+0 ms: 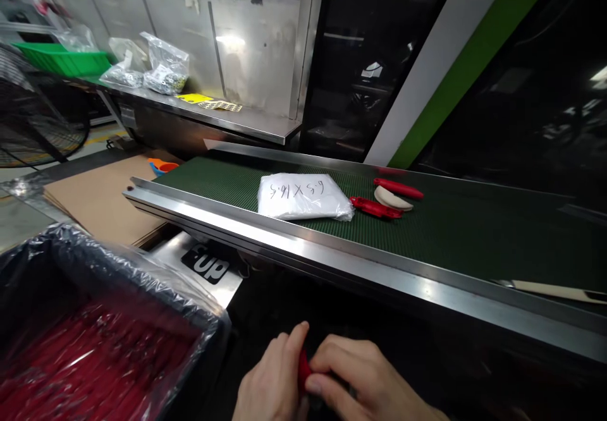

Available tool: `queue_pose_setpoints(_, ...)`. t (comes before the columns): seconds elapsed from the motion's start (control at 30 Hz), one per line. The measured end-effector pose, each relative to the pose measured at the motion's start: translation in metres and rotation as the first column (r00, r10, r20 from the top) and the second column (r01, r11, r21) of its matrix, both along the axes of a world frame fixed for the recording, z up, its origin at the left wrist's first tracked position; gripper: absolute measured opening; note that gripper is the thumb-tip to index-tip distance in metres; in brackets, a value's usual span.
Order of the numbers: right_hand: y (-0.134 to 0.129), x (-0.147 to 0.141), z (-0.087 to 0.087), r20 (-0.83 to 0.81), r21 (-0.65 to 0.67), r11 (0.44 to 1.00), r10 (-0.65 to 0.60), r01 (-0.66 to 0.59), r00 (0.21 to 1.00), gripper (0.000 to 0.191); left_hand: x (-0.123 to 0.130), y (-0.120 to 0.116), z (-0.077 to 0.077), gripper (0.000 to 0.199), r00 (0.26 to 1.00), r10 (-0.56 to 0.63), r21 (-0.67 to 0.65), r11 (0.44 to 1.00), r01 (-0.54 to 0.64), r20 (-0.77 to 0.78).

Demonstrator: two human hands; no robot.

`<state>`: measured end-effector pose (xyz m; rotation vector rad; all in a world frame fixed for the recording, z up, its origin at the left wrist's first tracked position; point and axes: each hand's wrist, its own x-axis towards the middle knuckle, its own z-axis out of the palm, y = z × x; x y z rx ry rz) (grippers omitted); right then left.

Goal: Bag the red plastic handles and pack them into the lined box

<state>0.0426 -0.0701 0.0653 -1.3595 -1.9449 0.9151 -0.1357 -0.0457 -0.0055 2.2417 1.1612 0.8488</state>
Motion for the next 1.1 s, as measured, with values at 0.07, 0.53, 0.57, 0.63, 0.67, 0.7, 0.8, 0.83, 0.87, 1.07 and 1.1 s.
queue_pose_setpoints(0.07,-0.002,0.002,0.000,-0.023,0.171,0.985,-0.031,0.034,0.999,0.012,-0.004,0.005,0.001,0.066,1.000,0.024,-0.059,0.998,-0.023,0.011)
queue_pose_setpoints(0.53,-0.024,0.017,0.038,0.222,0.605,0.794,-0.238,0.057,0.946,0.021,-0.019,0.044,0.027,0.016,0.898,0.393,-0.662,0.729,-0.174,0.196)
queue_pose_setpoints(0.57,-0.023,0.014,0.037,0.259,0.623,0.782,-0.193,-0.011,0.946,0.021,-0.019,0.042,0.028,0.016,0.894,0.395,-0.675,0.721,-0.159,0.212)
queue_pose_setpoints(0.63,-0.019,0.009,0.036,0.306,0.647,0.757,-0.152,-0.088,0.940,0.023,-0.018,0.038,0.031,0.015,0.886,0.396,-0.696,0.707,-0.127,0.241)
queue_pose_setpoints(0.67,-0.017,0.007,0.035,0.321,0.662,0.740,-0.141,-0.116,0.936,0.024,-0.018,0.035,0.033,0.016,0.882,0.396,-0.704,0.701,-0.111,0.256)
queue_pose_setpoints(0.7,-0.016,0.006,0.033,0.337,0.672,0.726,-0.129,-0.143,0.933,0.025,-0.018,0.034,0.034,0.017,0.877,0.396,-0.712,0.696,-0.094,0.271)
queue_pose_setpoints(0.8,-0.014,0.007,0.024,0.386,0.663,0.715,-0.074,-0.221,0.919,0.027,-0.021,0.031,0.035,0.024,0.860,0.397,-0.730,0.682,-0.042,0.322)
queue_pose_setpoints(0.83,-0.014,0.008,0.021,0.387,0.668,0.703,-0.049,-0.243,0.921,0.028,-0.022,0.031,0.035,0.025,0.853,0.400,-0.732,0.680,-0.031,0.336)
queue_pose_setpoints(0.87,-0.015,0.009,0.017,0.392,0.673,0.689,-0.023,-0.270,0.920,0.029,-0.023,0.031,0.035,0.026,0.847,0.403,-0.731,0.682,-0.025,0.348)
queue_pose_setpoints(1.07,-0.015,0.011,0.008,0.571,0.592,0.663,0.056,-0.458,0.819,0.035,-0.025,0.026,0.028,0.016,0.844,0.367,-0.648,0.761,-0.030,0.392)
queue_pose_setpoints(1.1,-0.014,0.008,0.007,0.571,0.593,0.668,0.045,-0.449,0.820,0.034,-0.023,0.024,0.026,0.015,0.841,0.365,-0.631,0.775,-0.038,0.398)
